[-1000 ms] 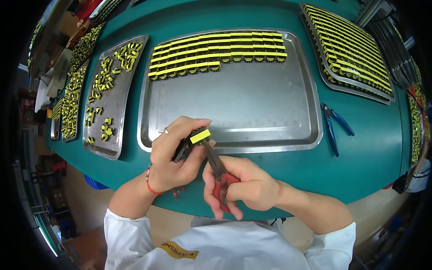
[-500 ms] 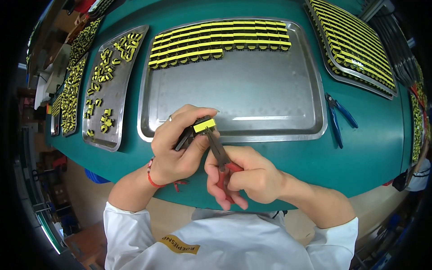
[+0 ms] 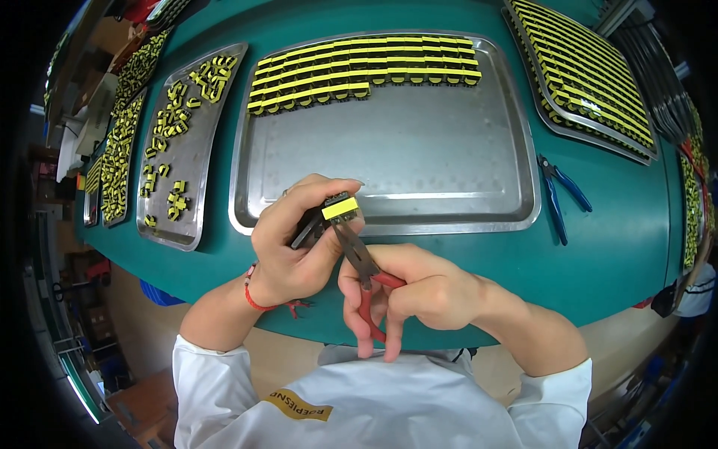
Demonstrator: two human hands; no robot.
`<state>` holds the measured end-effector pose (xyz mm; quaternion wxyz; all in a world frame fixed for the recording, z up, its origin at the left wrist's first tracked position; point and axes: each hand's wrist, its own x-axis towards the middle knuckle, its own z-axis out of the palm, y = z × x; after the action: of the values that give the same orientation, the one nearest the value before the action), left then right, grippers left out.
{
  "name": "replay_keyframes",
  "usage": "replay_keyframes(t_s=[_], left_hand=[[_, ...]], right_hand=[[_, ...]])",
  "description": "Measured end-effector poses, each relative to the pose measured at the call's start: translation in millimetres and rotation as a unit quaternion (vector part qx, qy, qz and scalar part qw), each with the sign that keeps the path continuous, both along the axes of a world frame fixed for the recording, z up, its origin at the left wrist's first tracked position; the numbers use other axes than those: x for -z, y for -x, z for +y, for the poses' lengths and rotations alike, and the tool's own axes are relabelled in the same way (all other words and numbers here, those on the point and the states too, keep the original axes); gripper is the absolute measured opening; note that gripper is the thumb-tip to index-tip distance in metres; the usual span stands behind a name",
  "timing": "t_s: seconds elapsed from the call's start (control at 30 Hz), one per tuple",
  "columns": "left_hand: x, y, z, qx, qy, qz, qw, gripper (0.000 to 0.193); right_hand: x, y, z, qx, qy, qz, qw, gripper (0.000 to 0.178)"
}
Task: The person assembles small electronic components by attaching yellow plastic parts to black bases using pliers.
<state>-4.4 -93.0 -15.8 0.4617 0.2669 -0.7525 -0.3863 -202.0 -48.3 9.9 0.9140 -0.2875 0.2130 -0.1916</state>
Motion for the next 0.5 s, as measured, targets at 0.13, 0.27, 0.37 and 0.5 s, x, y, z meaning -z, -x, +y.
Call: replay_keyframes(t_s=[0.13, 0.27, 0.37, 0.5], left_hand=[[1.9, 3.4, 1.3, 0.013, -0.019, 0.029, 0.999, 0.035], [1.9, 2.0, 3.7, 0.016, -0.031, 0.031, 0.999, 0.036], [0.7, 2.5, 6.4, -0.011, -0.032, 0.008, 0.999, 0.035], [-0.3, 6.2, 9.7, -0.024, -0.127, 0.042, 0.991, 0.031]], right_hand=[[2.0, -0.4, 0.2, 0.035, 0.035, 0.051, 0.997, 0.032], [-0.2, -5.4, 5.5, 0.052, 0.04, 0.078, 0.995, 0.031], [0.5, -8.3, 6.7, 0.071, 0.034, 0.079, 0.994, 0.032], [1.1, -6.9, 1.5, 0.068, 0.012, 0.048, 0.996, 0.034]])
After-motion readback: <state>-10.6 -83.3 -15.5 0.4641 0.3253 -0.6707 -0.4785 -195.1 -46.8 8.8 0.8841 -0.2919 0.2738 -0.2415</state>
